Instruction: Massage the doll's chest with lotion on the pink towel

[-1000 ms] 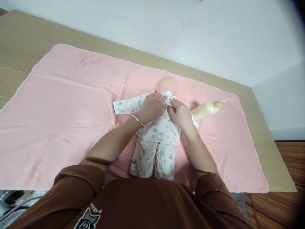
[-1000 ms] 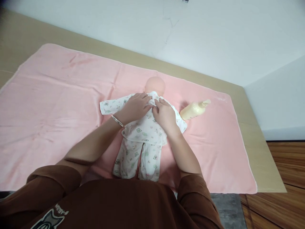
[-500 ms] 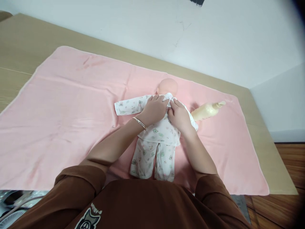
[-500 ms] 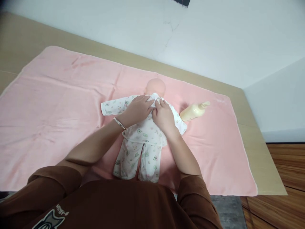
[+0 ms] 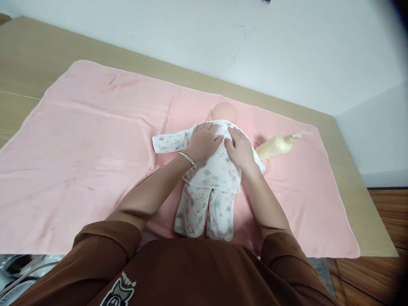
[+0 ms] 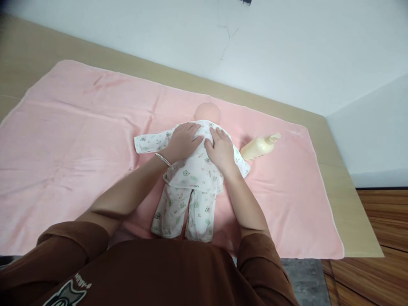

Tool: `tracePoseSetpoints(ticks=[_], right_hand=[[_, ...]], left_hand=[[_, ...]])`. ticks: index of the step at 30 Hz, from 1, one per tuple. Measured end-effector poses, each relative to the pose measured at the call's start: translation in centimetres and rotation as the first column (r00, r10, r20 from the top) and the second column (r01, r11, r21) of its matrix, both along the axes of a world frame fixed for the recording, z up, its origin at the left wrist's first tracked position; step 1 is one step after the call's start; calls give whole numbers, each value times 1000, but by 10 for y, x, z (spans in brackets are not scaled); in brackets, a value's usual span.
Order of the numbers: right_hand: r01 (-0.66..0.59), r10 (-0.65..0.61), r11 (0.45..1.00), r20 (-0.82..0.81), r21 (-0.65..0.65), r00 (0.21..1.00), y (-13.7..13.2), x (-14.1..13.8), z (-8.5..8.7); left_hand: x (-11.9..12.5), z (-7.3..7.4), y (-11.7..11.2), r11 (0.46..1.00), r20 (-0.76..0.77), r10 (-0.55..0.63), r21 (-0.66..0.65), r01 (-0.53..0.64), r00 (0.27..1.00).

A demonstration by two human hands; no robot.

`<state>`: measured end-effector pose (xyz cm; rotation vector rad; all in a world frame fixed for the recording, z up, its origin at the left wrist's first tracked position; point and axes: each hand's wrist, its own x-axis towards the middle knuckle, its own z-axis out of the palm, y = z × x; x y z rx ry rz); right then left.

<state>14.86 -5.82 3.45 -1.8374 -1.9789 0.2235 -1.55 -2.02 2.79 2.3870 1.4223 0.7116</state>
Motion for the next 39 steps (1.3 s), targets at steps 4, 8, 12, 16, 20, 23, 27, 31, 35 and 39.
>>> tracePoseSetpoints(ticks=[4,8,12,16,20,23,27,31,35,39], right_hand=[[104,-106,994,59,30,993,-7,3,13],[118,-125,989,78,94,989,-16,-3,22],[-31,22,990,67,139,998,-21,-23,10],[-110,104,991,85,71,991,-20,-34,-5],[-51,48,987,20,152,999,-18,-28,-7],[-57,54,986,22,156,998,-17,-26,-8],[-110,108,989,26,97,994,-16,-28,-10],[-87,99,978,-56,189,993,-16,-27,-12],[-108,113,986,-38,123,993,-15,-28,-15],[-73,83,979,-45,192,996,-16,-27,-15]], left_hand=[[-1,0,2,1000,37,-9,-18,10,999],[-3,5,7,998,91,6,-66,0,996],[-4,4,13,997,147,20,-71,-9,989],[-5,3,16,994,222,46,-103,-23,974],[-6,2,18,994,278,49,-108,-20,959],[-6,1,19,995,300,42,-99,-13,953],[-6,2,19,994,319,45,-107,-11,947],[-6,3,18,994,318,26,-110,10,948],[-5,1,20,994,316,20,-105,14,948],[-5,-2,22,994,329,28,-110,9,944]])
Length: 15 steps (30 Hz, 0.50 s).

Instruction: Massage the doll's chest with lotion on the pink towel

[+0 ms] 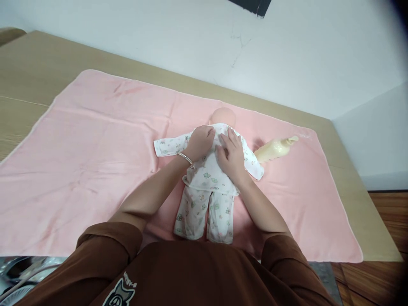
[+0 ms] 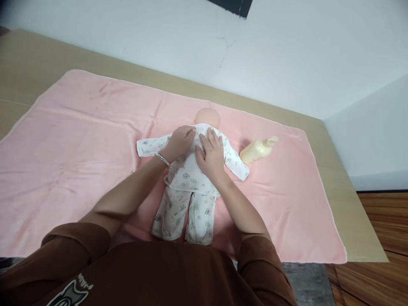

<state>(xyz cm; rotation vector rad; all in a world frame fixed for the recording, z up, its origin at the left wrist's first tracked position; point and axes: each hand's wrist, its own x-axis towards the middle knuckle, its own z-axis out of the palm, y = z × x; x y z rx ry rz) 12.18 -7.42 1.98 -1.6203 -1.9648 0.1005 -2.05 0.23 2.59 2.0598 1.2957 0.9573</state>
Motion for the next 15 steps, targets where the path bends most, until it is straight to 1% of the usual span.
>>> tracePoseSetpoints(ticks=[2,3,6,8,12,15], right_hand=[[20,-20,999,10,34,1000,0,1,-1],[21,-21,1000,27,22,999,1,1,-1],[15,-6,996,102,-84,995,3,-3,0],[18,5,989,156,-144,988,0,-7,5],[-7,74,971,277,-238,958,-19,-14,30],[-55,178,936,330,-348,927,-39,-6,54]], left_hand=[[0,0,0,1000,-3,14,-4,-14,1000],[0,-1,1,1000,-6,21,-4,-21,1000],[0,-1,1,1000,-26,30,4,-30,999],[0,-3,2,999,-48,31,12,-31,998],[0,-7,5,999,-121,26,36,-22,992],[2,-9,1,997,-174,26,72,-13,984]])
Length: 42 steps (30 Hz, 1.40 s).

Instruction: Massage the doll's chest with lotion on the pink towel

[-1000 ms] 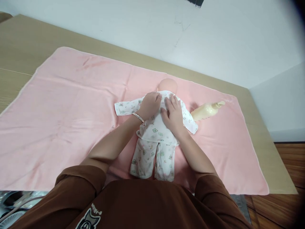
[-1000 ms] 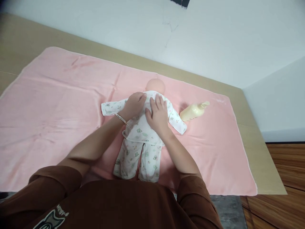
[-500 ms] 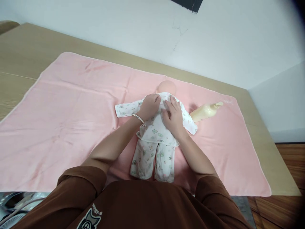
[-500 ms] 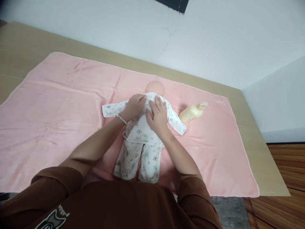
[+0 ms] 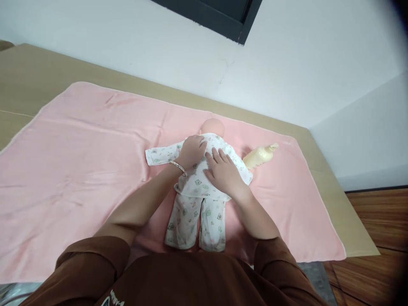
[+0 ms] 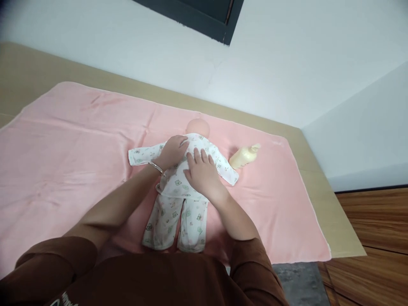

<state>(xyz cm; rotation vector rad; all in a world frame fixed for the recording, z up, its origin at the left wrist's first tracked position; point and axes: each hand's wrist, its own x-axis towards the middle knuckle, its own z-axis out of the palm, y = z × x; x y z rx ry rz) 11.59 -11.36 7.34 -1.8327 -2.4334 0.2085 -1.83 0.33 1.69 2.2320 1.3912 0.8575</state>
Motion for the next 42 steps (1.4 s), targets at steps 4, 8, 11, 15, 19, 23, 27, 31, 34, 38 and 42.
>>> tracePoseSetpoints(ticks=[4,8,11,15,19,23,27,31,34,38,42], right_hand=[[-157,153,973,-39,-167,987,-21,32,34],[-136,116,974,-115,-180,986,-35,67,66],[18,-33,992,-122,-121,992,-44,91,81],[297,-300,954,-92,-47,949,-52,125,86],[477,-470,877,-109,55,876,-49,149,80],[446,-439,895,-158,13,885,-32,151,72],[379,-357,924,-244,51,902,-16,148,64],[426,-405,899,-179,99,897,-8,154,55],[391,-378,909,-109,146,919,-4,154,52],[417,-423,888,-12,195,906,-4,140,53],[458,-483,849,36,261,875,-2,129,55]], left_hand=[[9,1,-17,996,-88,56,79,-49,995],[20,5,-44,990,-140,108,100,-95,984],[27,10,-65,994,-173,56,100,-40,983],[37,25,-87,991,-102,-122,34,126,987],[60,54,-85,917,261,-318,-160,365,912],[100,80,-67,681,714,-131,-440,586,688],[137,89,-55,307,784,350,-613,728,513],[157,89,-49,125,701,564,-595,794,437],[162,88,-47,158,680,638,-574,804,360],[154,86,-47,173,678,648,-574,800,347],[126,82,-54,147,707,591,-569,809,389]])
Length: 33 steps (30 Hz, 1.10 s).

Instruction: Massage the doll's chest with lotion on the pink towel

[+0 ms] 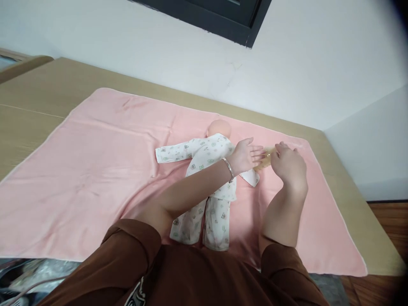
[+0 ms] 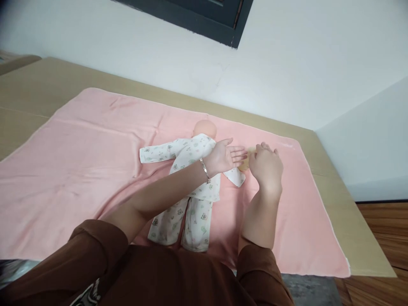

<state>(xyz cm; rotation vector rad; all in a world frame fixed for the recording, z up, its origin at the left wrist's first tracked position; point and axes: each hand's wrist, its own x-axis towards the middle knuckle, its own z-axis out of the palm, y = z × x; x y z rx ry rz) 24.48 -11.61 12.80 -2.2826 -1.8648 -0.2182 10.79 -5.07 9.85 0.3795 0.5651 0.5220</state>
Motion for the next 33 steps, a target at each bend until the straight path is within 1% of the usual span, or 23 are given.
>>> tracePoseSetpoints(ticks=[3,8,10,12,16,19,20,22,24,26,28,30,31,33], right_hand=[[67,-67,998,-35,15,997,4,0,3],[266,-274,961,-148,-76,950,12,2,12],[301,-312,950,-176,-84,934,13,0,13],[297,-304,953,-218,-66,927,13,-2,12],[207,-198,978,-281,0,939,9,1,8],[154,-129,987,-351,46,927,1,4,12],[158,-116,984,-384,80,916,-3,2,15],[180,-80,964,-434,194,898,-13,-7,22],[157,3,934,-446,320,895,-23,-25,25],[19,181,919,-465,394,867,-28,-50,23],[-154,343,902,-456,403,821,-28,-79,16],[-324,484,856,-406,402,775,-24,-105,5],[-388,529,836,-379,389,760,-22,-116,0],[-459,560,820,-314,343,767,-17,-132,-9]], left_hand=[[-29,-3,-9,999,9,-46,22,46,999],[-71,-3,-23,998,24,-47,34,46,999],[-82,-1,-26,999,47,-36,35,35,998],[-91,1,-30,999,66,-21,39,19,998],[-101,7,-33,999,45,43,22,-44,998],[-106,8,-31,998,23,66,6,-66,998],[-107,9,-30,998,23,70,3,-71,997],[-111,10,-27,997,29,82,-7,-81,996],[-115,12,-26,994,39,104,-21,-103,994],[-119,17,-27,990,42,140,-35,-139,989],[-123,23,-31,985,46,170,-45,-168,984],[-125,30,-37,986,85,159,-53,-155,984],[-126,33,-40,990,124,135,-57,-129,983],[-128,39,-47,997,218,68,-56,-57,974]])
